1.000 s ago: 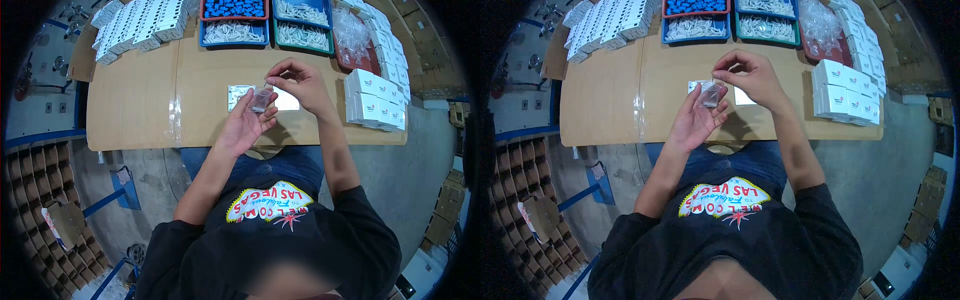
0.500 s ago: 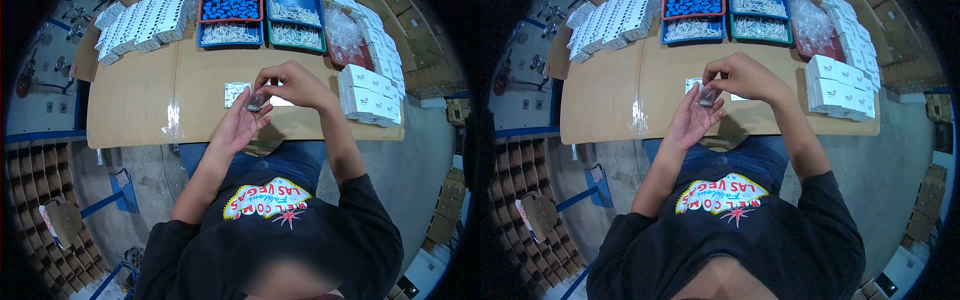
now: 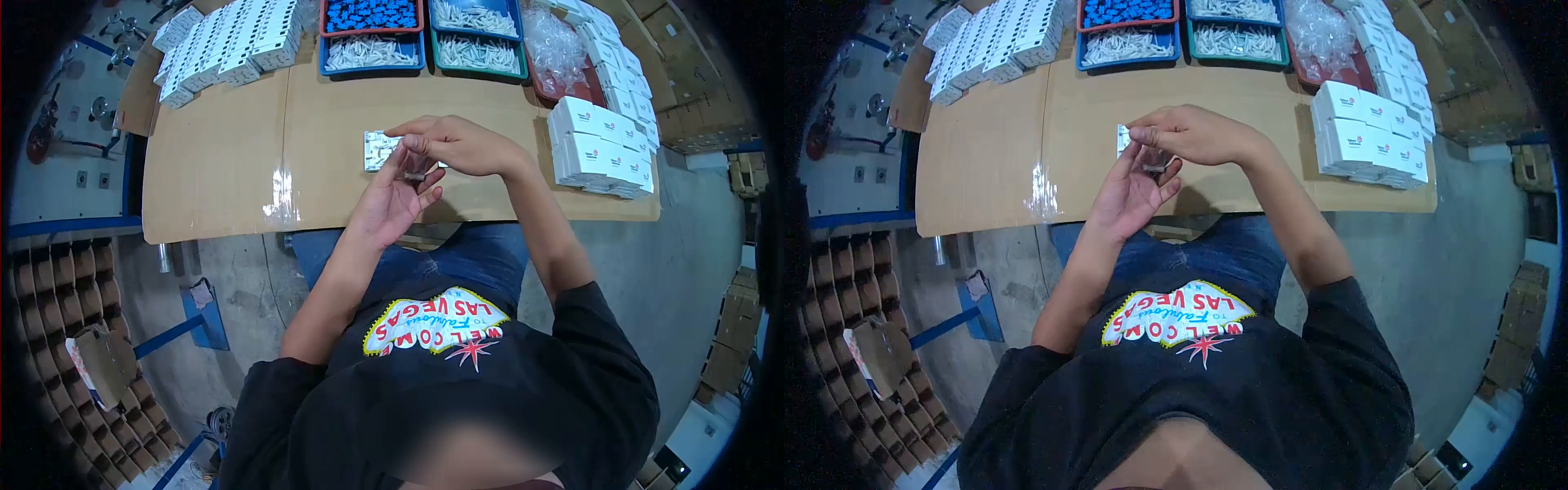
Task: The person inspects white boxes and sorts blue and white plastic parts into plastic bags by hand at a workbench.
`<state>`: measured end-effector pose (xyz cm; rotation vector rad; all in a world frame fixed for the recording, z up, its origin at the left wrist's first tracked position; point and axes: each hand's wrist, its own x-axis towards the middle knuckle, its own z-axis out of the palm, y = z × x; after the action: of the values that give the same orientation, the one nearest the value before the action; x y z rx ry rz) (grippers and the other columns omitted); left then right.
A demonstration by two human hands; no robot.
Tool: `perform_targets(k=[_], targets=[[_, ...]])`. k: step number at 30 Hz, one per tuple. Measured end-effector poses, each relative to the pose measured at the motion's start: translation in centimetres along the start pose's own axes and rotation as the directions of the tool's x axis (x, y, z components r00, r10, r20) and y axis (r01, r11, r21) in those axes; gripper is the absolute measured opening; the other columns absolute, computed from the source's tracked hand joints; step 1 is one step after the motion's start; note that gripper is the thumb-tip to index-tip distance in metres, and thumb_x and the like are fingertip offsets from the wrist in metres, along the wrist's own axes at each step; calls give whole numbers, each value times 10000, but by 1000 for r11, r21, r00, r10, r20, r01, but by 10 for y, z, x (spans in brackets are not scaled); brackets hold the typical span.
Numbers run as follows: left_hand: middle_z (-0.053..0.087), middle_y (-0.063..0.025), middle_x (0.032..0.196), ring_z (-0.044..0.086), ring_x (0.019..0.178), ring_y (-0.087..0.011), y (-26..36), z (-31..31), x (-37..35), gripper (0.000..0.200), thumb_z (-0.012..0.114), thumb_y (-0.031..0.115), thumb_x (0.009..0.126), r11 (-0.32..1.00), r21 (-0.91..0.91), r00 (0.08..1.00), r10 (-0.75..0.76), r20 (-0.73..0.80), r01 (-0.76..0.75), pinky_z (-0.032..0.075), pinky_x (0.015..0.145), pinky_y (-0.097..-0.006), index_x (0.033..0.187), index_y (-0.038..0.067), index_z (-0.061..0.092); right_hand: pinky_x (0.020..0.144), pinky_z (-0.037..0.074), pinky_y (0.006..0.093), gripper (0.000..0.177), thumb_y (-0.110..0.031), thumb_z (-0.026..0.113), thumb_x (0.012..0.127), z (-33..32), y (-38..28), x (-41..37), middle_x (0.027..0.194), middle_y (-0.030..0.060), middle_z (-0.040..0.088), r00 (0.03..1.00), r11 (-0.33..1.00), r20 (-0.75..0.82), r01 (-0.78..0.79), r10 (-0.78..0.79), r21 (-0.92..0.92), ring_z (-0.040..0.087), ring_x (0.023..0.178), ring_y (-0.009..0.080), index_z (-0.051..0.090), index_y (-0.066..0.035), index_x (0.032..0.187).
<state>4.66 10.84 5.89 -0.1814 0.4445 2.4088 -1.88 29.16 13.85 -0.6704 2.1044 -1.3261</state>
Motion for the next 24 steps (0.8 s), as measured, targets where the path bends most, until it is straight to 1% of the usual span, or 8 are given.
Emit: perform_targets(k=[4, 7, 10, 12, 14, 17, 22, 24], targets=[[681, -60, 1246, 666, 1115, -238, 2, 3, -1, 424, 516, 449, 1061, 1000, 18, 1000, -7, -17, 7, 566, 916, -389, 1340, 140, 592, 980, 505, 369, 503, -404, 475, 1090, -3, 12, 2, 1347, 115, 663, 1000, 990, -21, 22, -19, 136, 661, 1077, 227, 733, 28, 1096], [681, -67, 1266, 672, 1101, -227, 3, -4, -4, 464, 504, 457, 1064, 999, 25, 998, -35, -44, 36, 574, 906, -380, 1366, 112, 578, 893, 541, 344, 436, -376, 547, 1068, -28, 33, 10, 1110, 63, 740, 983, 966, -172, 99, -59, 237, 672, 961, 154, 725, 22, 1052], [681, -76, 1275, 684, 1072, -218, 3, -16, -12, 475, 496, 449, 1068, 998, 4, 996, -64, -68, 65, 578, 892, -373, 1358, 82, 581, 853, 552, 352, 286, -242, 604, 1038, -65, 95, 28, 1019, 59, 746, 924, 994, -380, 81, -45, 78, 682, 931, 155, 718, 18, 1079], [685, -79, 1268, 688, 1065, -222, 1, -21, -16, 466, 499, 441, 1068, 999, 0, 995, -45, -94, 45, 581, 876, -373, 1347, 80, 590, 842, 553, 350, 199, -151, 652, 976, -100, 147, 36, 1007, 89, 754, 790, 963, -608, -97, -80, -252, 704, 904, 177, 730, -11, 1094], [689, -78, 1257, 689, 1059, -222, 1, -21, -19, 453, 504, 431, 1067, 999, 7, 993, -49, -105, 50, 581, 867, -370, 1342, 82, 592, 840, 556, 361, 193, -151, 666, 934, -131, 179, 37, 1026, 140, 751, 619, 897, -784, -313, -57, -312, 728, 921, 246, 750, -65, 1086], [691, -75, 1247, 689, 1048, -218, 0, -19, -21, 467, 509, 436, 1063, 999, 20, 991, -36, -128, 38, 580, 868, -370, 1352, 78, 588, 875, 559, 455, 256, -115, 639, 875, -169, 191, 33, 1049, 176, 741, 555, 758, -832, -539, -9, -368, 706, 996, 358, 765, -120, 1097], [673, -61, 1254, 646, 1065, -185, 0, -13, -20, 488, 554, 455, 1042, 996, 77, 990, -31, -134, 42, 559, 873, -338, 1344, 73, 594, 916, 550, 467, 246, -117, 640, 856, -194, 207, 43, 1115, 145, 728, 664, 600, -747, -593, -12, -537, 682, 1069, 341, 790, -177, 1041], [672, -62, 1255, 645, 1066, -186, 1, -12, -20, 492, 553, 456, 1043, 996, 80, 991, -29, -130, 40, 556, 875, -339, 1348, 71, 591, 905, 554, 461, 225, -122, 644, 848, -199, 206, 47, 1090, 145, 731, 799, 551, -598, -470, -66, -689, 687, 1049, 345, 794, -175, 1007]])
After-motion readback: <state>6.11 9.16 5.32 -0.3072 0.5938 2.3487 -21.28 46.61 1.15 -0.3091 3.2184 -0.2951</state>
